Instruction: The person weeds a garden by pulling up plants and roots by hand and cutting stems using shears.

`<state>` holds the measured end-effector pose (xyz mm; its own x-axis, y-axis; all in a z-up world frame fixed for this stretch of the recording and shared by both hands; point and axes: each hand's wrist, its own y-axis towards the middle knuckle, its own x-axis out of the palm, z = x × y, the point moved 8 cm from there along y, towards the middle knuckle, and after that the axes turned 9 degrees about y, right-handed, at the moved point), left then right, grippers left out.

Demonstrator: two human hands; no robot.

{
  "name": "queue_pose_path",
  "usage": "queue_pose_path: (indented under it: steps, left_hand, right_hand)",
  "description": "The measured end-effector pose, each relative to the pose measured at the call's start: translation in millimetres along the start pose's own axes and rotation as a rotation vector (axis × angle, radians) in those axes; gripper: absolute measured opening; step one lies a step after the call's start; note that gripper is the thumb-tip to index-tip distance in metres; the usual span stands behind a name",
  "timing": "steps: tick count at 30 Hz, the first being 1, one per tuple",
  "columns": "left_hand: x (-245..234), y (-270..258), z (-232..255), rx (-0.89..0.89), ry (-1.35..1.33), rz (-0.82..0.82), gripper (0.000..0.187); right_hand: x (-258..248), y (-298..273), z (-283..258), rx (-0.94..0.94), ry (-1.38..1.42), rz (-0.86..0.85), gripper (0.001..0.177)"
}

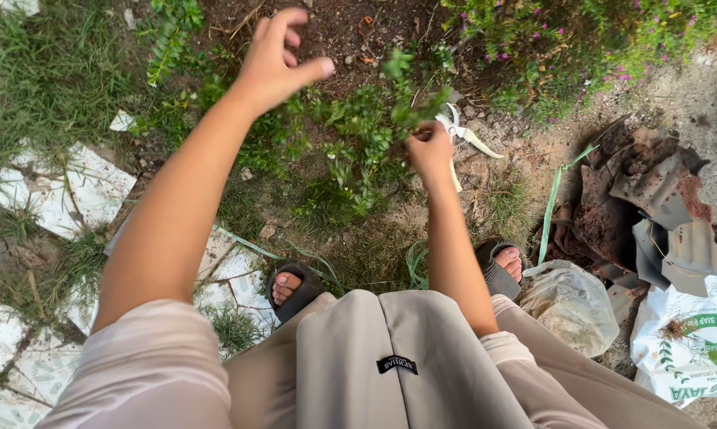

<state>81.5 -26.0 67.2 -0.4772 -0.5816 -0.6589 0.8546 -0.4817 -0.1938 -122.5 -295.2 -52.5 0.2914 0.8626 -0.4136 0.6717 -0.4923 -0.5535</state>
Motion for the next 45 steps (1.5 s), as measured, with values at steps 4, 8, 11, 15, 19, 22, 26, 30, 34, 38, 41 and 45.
queue_pose_path:
  steps: [4, 8, 11, 15, 19, 22, 26, 30, 34, 38, 41, 45]
  left_hand:
    - [-3, -18, 97, 0.409, 0.352, 0.169, 0.111]
    - [60, -36, 167, 0.732, 0.312, -0.166, 0.101]
    - [113, -47, 136, 0.385, 0.605, -0.754, 0.058]
    - [125, -63, 123, 0.491, 0.642, -0.663, 0.08]
    - [118, -67, 98, 0.542, 0.647, -0.597, 0.101]
    - [115, -70, 84, 0.495, 0.656, -0.614, 0.105]
    - [116, -76, 79, 0.506, 0.772, -0.655, 0.103]
    - [118, -72, 75, 0.503, 0.762, -0.568, 0.093]
    - [115, -68, 66, 0.476, 0.754, -0.556, 0.07]
    - [106, -66, 65, 0.469, 0.668, -0.501, 0.066]
    - [103, -64, 56, 0.392, 0.677, -0.538, 0.066]
    - [105, -63, 50, 0.345, 0.665, -0.572, 0.068]
  right_hand:
    - [13, -12, -21, -0.38, 0.076, 0.109, 0.026]
    - [23, -33, -28, -0.681, -0.167, 0.286, 0.017]
    - [29, -28, -24, -0.623, -0.026, 0.151, 0.016]
    - [14, -21, -9, -0.381, 0.365, 0.139, 0.032]
    - [13, -17, -10, -0.35, 0.554, 0.087, 0.042]
    - [13, -17, -15, -0.347, 0.311, 0.121, 0.033]
    - [16, -18, -16, -0.27, 0.316, 0.106, 0.025]
    - [13, -20, -32, -0.416, 0.099, 0.133, 0.024]
    - [13, -14, -34, -0.437, 0.027, 0.12, 0.018]
    - [11, -7, -21, -0.287, 0.109, 0.048, 0.017]
    - [12, -6, -20, -0.332, 0.133, 0.034, 0.02]
    - [14, -5, -12, -0.3, 0.209, -0.001, 0.014]
